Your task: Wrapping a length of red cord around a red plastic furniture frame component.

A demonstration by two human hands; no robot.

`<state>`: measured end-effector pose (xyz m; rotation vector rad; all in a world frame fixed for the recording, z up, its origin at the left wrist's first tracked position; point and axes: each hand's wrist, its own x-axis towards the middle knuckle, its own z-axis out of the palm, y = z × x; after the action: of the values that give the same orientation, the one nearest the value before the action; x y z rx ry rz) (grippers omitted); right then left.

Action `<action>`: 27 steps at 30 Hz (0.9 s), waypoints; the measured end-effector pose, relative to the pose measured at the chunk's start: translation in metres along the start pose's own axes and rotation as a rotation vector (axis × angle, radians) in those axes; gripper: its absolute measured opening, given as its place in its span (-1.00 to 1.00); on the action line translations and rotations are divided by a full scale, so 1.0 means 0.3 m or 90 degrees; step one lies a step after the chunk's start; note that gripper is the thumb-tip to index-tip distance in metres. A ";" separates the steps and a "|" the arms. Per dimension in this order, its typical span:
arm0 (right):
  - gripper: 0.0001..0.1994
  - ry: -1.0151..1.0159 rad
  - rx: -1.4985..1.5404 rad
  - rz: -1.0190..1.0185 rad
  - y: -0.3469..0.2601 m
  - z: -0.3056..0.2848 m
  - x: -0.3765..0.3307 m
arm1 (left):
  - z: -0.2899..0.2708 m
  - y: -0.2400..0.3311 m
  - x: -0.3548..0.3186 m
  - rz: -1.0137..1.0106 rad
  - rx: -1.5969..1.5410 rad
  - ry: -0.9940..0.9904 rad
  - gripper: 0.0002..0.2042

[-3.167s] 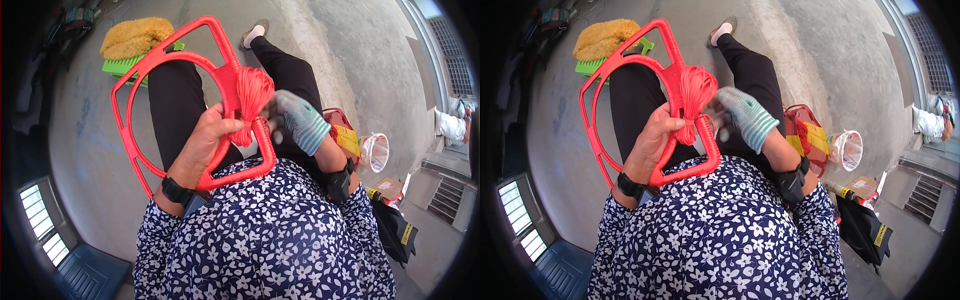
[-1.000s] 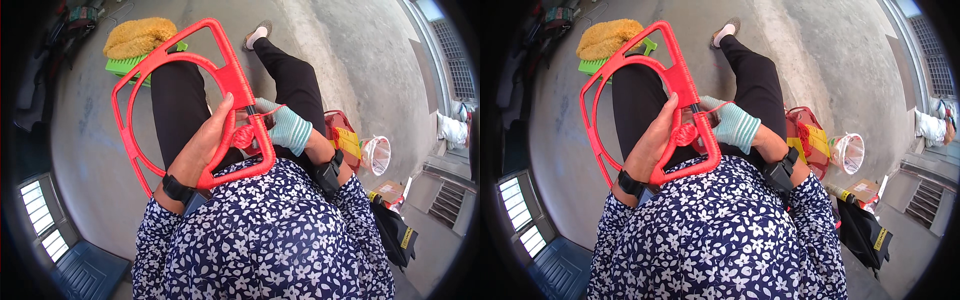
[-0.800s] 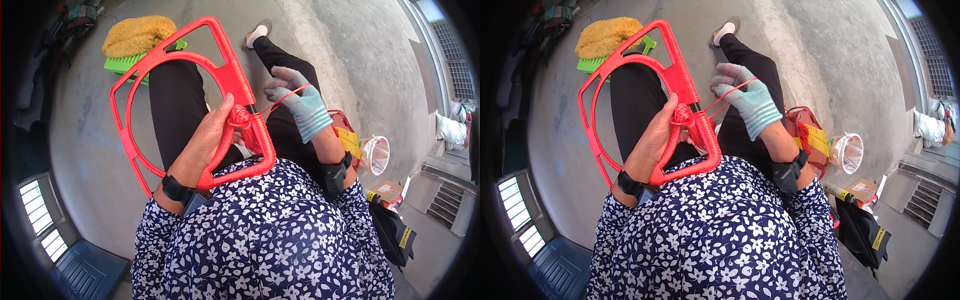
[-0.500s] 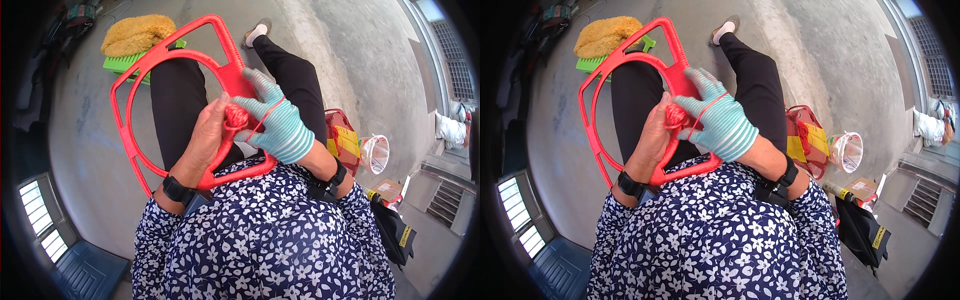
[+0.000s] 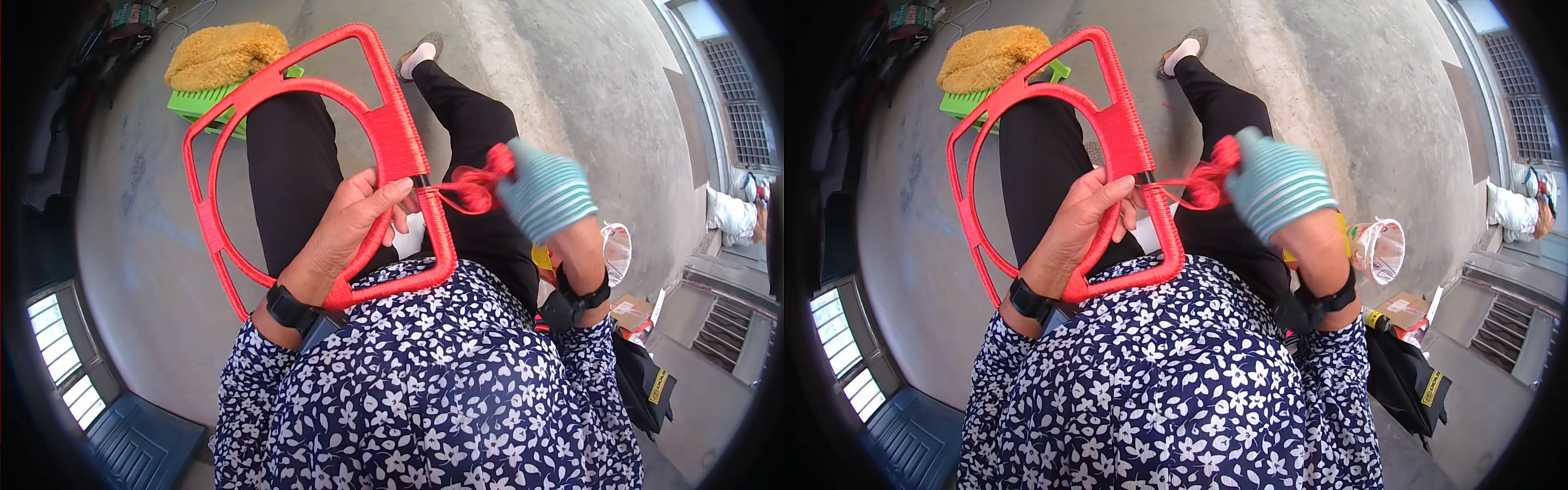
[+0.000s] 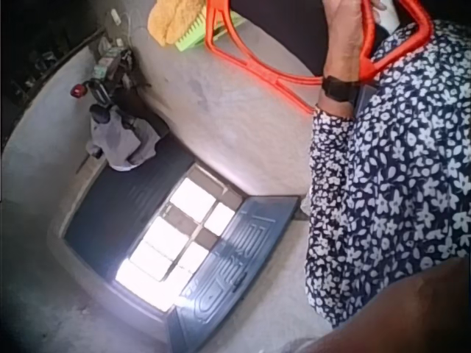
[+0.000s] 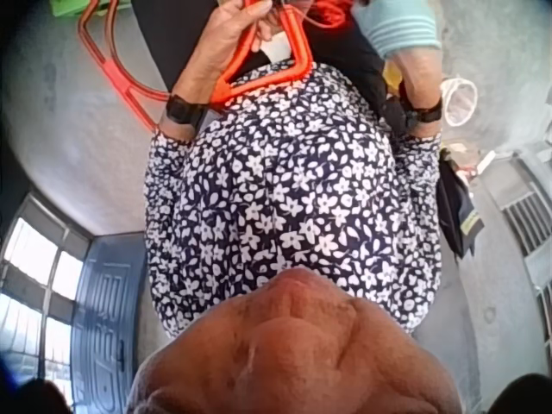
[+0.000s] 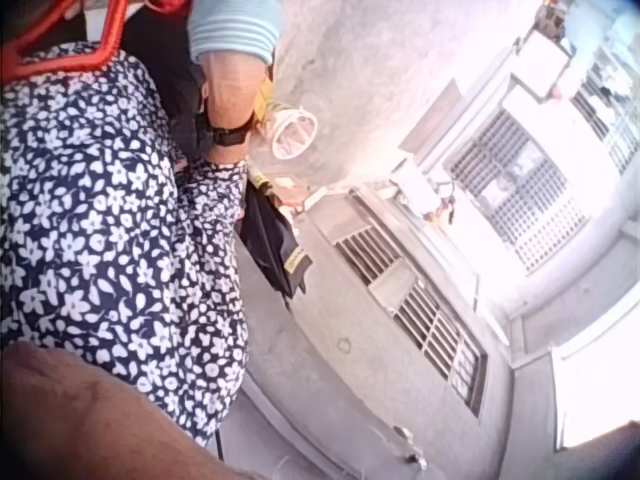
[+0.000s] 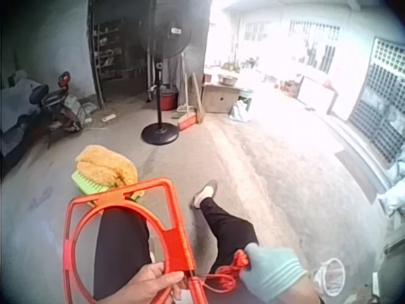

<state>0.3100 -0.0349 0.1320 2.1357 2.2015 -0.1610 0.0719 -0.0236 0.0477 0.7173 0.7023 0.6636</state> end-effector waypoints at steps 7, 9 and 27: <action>-0.80 0.272 0.802 0.292 0.313 0.184 0.118 | 0.013 0.020 -0.008 0.019 0.034 0.044 -0.77; -0.69 -0.012 0.916 0.192 0.243 0.199 0.081 | 0.006 0.019 -0.006 0.015 0.034 0.051 -0.78; -0.67 -0.312 1.677 0.005 -0.064 0.263 0.063 | 0.029 0.019 0.006 -0.044 -0.058 0.038 -0.84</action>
<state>0.2885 -0.0265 0.0520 -0.4437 -0.2524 1.9607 0.0779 -0.0219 0.0563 0.5883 0.7438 0.6524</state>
